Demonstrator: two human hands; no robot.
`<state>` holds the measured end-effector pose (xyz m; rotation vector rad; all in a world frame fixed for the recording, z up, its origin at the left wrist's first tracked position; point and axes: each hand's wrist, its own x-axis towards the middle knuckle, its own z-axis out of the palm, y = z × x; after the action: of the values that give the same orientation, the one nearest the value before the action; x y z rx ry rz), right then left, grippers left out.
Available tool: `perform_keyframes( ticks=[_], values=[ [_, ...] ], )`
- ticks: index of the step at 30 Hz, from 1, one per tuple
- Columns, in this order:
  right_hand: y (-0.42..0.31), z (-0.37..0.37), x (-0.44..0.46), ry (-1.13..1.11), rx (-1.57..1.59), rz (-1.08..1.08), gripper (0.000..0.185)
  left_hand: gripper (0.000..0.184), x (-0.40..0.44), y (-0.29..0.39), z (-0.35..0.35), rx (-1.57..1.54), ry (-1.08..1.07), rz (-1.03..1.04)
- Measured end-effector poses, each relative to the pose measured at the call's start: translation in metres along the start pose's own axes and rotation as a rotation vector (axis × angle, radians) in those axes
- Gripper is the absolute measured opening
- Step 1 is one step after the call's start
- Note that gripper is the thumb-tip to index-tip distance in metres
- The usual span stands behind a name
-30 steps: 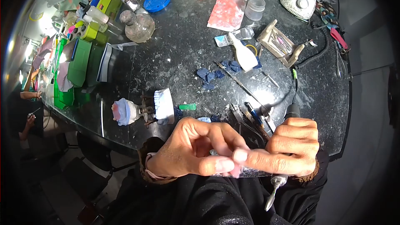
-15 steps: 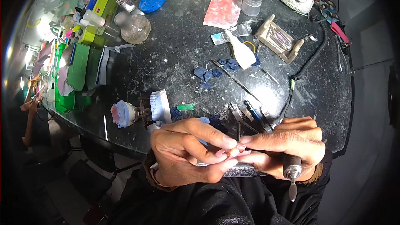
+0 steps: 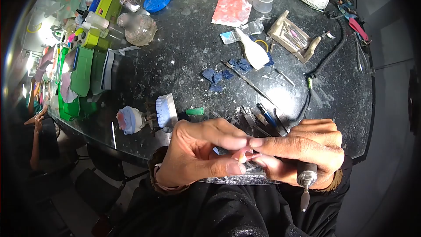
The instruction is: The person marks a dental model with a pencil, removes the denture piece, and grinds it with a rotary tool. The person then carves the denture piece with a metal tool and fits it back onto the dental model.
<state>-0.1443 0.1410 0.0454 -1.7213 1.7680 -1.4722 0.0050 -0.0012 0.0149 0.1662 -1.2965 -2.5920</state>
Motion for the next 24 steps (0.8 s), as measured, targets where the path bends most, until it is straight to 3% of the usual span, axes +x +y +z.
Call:
perform_keyframes(
  ticks=[6, 9, 11, 13, 14, 24],
  values=[
    [0.001, -0.004, 0.001, -0.064, -0.01, -0.002, 0.033, 0.022, 0.002, 0.001, -0.001, 0.003, 0.003, 0.038],
    [0.002, 0.002, 0.001, 0.027, -0.048, 0.001, 0.032, 0.022, 0.002, 0.003, 0.004, 0.31, 0.035, 0.302],
    [0.006, 0.007, 0.001, 0.11, -0.14, -0.026, 0.036, 0.022, 0.01, 0.001, 0.005, 0.536, -0.019, 0.61],
    [0.01, 0.004, 0.0, 0.029, -0.29, -0.052, 0.05, 0.023, 0.012, 0.004, 0.008, 0.848, -0.04, 0.857],
    [0.014, 0.005, -0.001, -0.011, -0.334, -0.07, 0.055, 0.022, 0.012, 0.002, 0.009, 0.812, -0.048, 0.925],
    [0.018, 0.015, -0.002, -0.042, -0.351, -0.052, 0.063, 0.025, 0.003, 0.005, 0.007, 0.847, -0.02, 0.871]
  ],
)
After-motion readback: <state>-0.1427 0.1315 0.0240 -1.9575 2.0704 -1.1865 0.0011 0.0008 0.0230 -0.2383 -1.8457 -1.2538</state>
